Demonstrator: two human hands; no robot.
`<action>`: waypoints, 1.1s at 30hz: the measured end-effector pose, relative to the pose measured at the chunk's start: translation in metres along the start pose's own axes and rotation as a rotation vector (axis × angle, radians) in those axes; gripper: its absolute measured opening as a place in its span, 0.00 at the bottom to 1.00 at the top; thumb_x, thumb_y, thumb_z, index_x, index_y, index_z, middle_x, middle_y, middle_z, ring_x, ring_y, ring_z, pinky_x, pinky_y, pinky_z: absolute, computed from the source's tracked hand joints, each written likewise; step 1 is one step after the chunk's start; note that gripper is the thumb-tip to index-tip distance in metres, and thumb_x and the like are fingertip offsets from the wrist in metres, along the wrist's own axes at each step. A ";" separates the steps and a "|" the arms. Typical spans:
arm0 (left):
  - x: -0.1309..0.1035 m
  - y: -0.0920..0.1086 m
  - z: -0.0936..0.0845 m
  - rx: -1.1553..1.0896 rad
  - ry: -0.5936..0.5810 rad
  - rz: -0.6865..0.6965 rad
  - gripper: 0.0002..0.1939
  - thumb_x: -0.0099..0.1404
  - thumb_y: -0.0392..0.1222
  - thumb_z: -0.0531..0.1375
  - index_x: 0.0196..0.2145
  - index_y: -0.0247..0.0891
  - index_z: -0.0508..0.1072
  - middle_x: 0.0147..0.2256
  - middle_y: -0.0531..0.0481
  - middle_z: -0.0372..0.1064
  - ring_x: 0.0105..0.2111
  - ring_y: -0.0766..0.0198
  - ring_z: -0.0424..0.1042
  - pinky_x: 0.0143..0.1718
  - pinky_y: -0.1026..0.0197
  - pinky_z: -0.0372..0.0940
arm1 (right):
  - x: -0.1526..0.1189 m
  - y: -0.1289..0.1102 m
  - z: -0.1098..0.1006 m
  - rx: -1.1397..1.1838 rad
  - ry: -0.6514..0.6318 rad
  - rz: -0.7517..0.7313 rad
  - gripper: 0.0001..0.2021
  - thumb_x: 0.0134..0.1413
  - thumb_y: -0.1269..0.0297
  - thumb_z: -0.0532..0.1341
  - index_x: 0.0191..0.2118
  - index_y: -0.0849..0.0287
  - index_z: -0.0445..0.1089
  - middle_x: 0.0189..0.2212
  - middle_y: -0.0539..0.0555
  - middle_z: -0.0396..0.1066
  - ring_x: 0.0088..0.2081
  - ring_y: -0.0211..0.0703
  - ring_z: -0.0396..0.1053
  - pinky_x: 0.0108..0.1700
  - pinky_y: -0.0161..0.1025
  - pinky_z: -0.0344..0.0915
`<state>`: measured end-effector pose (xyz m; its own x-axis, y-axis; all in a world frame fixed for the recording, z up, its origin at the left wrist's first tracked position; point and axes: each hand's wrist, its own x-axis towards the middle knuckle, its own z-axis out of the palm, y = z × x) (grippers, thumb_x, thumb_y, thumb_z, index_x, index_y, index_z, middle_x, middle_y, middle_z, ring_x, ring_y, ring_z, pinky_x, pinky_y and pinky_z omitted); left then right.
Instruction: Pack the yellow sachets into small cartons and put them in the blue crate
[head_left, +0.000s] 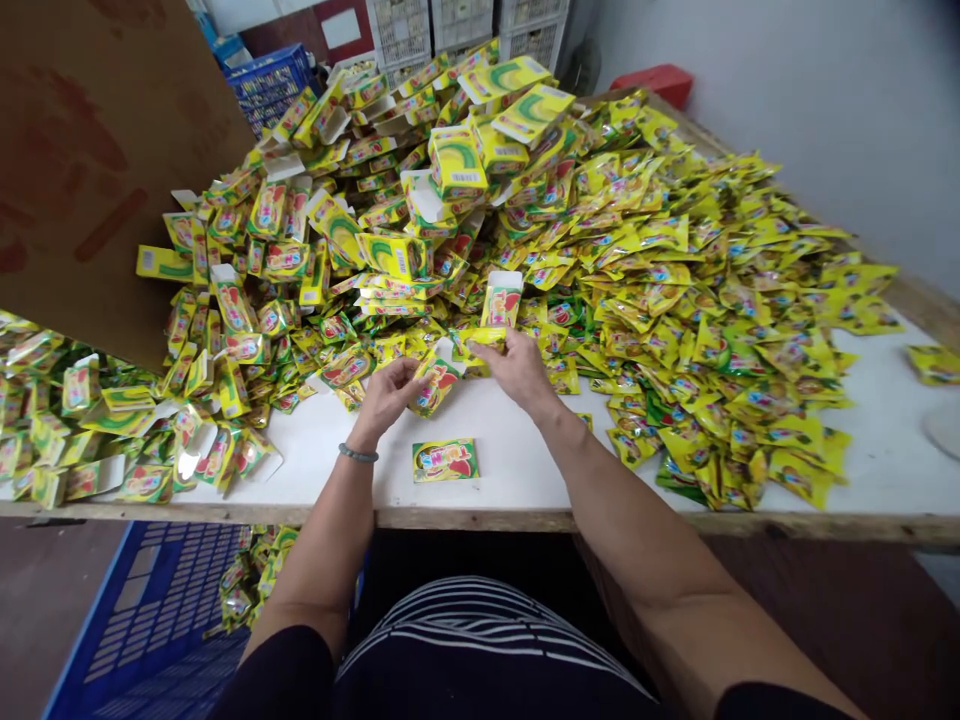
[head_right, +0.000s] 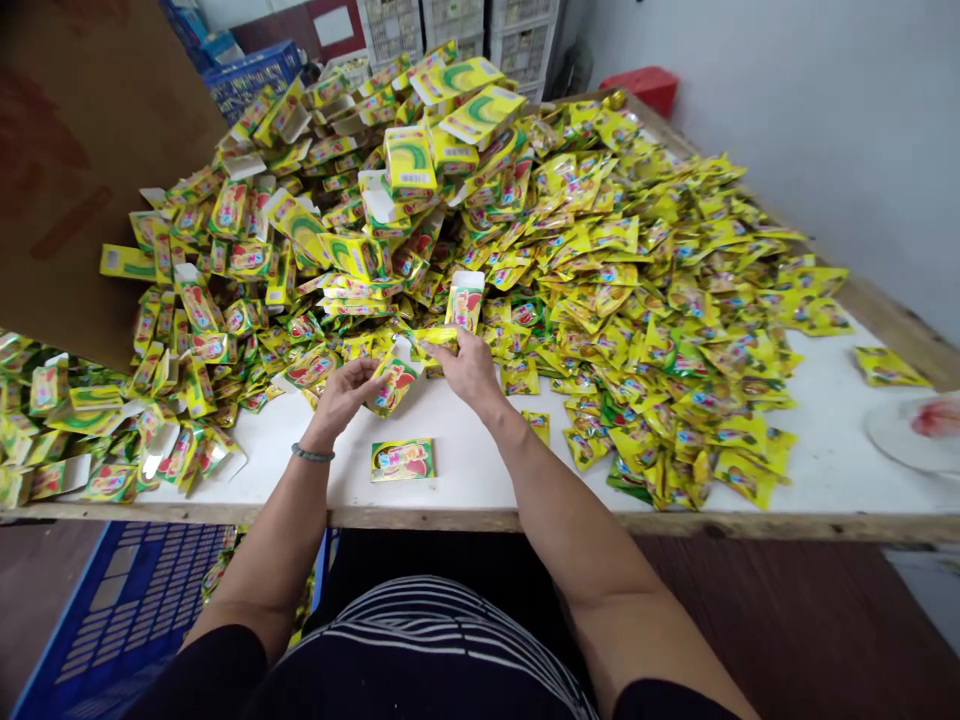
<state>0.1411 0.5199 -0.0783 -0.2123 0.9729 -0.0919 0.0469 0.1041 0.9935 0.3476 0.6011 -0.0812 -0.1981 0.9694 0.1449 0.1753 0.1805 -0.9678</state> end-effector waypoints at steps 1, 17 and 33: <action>0.000 0.001 0.001 -0.027 -0.026 0.000 0.19 0.51 0.50 0.73 0.35 0.36 0.75 0.27 0.53 0.72 0.26 0.69 0.69 0.29 0.66 0.64 | 0.002 0.000 -0.002 -0.046 -0.018 0.000 0.18 0.52 0.51 0.66 0.41 0.61 0.76 0.35 0.56 0.78 0.35 0.46 0.73 0.41 0.41 0.69; -0.001 -0.006 0.019 -0.134 -0.262 -0.120 0.24 0.46 0.44 0.76 0.40 0.35 0.77 0.33 0.50 0.78 0.30 0.65 0.75 0.35 0.62 0.69 | -0.002 0.001 0.000 -0.262 -0.199 -0.087 0.12 0.48 0.56 0.69 0.31 0.60 0.74 0.25 0.48 0.70 0.28 0.37 0.62 0.31 0.34 0.55; -0.005 -0.004 0.026 -0.256 -0.146 -0.102 0.25 0.42 0.41 0.77 0.38 0.34 0.79 0.33 0.48 0.81 0.30 0.61 0.79 0.35 0.62 0.71 | -0.008 0.004 0.011 -0.181 -0.033 -0.258 0.06 0.49 0.63 0.69 0.30 0.57 0.74 0.34 0.53 0.74 0.40 0.47 0.70 0.48 0.44 0.65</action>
<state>0.1675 0.5197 -0.0837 -0.0603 0.9814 -0.1825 -0.2192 0.1654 0.9616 0.3396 0.5921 -0.0881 -0.2892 0.8825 0.3709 0.2834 0.4490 -0.8474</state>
